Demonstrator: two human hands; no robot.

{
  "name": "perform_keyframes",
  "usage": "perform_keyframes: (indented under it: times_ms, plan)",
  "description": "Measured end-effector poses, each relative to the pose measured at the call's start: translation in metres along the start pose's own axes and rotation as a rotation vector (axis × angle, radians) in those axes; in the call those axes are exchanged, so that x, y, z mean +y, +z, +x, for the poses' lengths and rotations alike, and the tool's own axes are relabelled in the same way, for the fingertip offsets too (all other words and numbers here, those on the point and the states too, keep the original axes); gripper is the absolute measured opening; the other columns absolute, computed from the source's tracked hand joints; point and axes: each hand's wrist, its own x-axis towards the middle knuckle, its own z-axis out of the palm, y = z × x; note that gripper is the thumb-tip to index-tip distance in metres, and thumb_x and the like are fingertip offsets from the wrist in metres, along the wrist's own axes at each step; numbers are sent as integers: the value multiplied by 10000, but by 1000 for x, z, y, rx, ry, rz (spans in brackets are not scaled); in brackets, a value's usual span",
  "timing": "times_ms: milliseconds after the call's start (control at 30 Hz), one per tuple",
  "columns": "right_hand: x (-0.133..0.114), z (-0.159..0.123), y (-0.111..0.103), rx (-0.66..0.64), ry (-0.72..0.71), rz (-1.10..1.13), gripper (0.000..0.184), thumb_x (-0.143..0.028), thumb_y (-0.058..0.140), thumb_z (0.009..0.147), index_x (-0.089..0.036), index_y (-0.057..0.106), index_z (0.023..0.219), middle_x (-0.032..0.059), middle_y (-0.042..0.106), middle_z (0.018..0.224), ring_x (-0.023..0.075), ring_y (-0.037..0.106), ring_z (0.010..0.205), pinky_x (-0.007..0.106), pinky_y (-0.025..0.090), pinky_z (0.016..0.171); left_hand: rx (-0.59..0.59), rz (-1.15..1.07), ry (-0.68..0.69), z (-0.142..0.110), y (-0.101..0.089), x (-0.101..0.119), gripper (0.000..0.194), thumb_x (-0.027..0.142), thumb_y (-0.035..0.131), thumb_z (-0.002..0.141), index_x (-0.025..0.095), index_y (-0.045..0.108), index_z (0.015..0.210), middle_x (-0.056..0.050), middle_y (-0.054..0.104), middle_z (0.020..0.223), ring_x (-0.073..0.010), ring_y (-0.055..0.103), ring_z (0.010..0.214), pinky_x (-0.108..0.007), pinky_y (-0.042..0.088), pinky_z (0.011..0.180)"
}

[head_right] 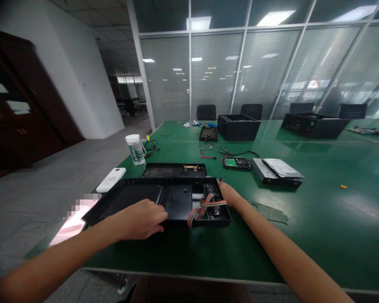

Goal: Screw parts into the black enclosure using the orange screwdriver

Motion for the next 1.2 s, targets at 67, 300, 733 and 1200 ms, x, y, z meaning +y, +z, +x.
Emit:
perform_keyframes:
  times_ms: [67,300,733,1200]
  plan:
    - [20,-8,-5,-17,-29,-74,492,-204,498,797,-196,439,1286,73,393,1378,210,511,1106,322,415,931,-31,-34,-2,-8,11,8,135,284,597,789,154,595,825,-64,642,765,-216,625,674,-288,467,579]
    - [78,-34,-23,17,226,-394,289,-146,471,782,-196,640,1010,111,556,1184,255,521,1048,372,443,844,-175,-38,-123,-4,43,3,119,216,652,725,132,655,810,-107,658,786,-252,638,730,-302,477,610]
    - [-12,15,-26,111,447,-1,278,-424,469,818,-201,627,768,38,644,720,153,572,648,230,353,569,165,-302,-100,80,76,-93,390,280,627,767,166,563,1135,-90,596,1020,-200,556,940,-258,412,818]
    - [-35,21,8,108,442,16,310,-496,487,803,-221,574,687,40,634,706,169,581,670,242,333,570,318,-203,83,121,78,-88,178,122,496,783,158,663,832,-48,634,796,-155,570,776,-238,405,758]
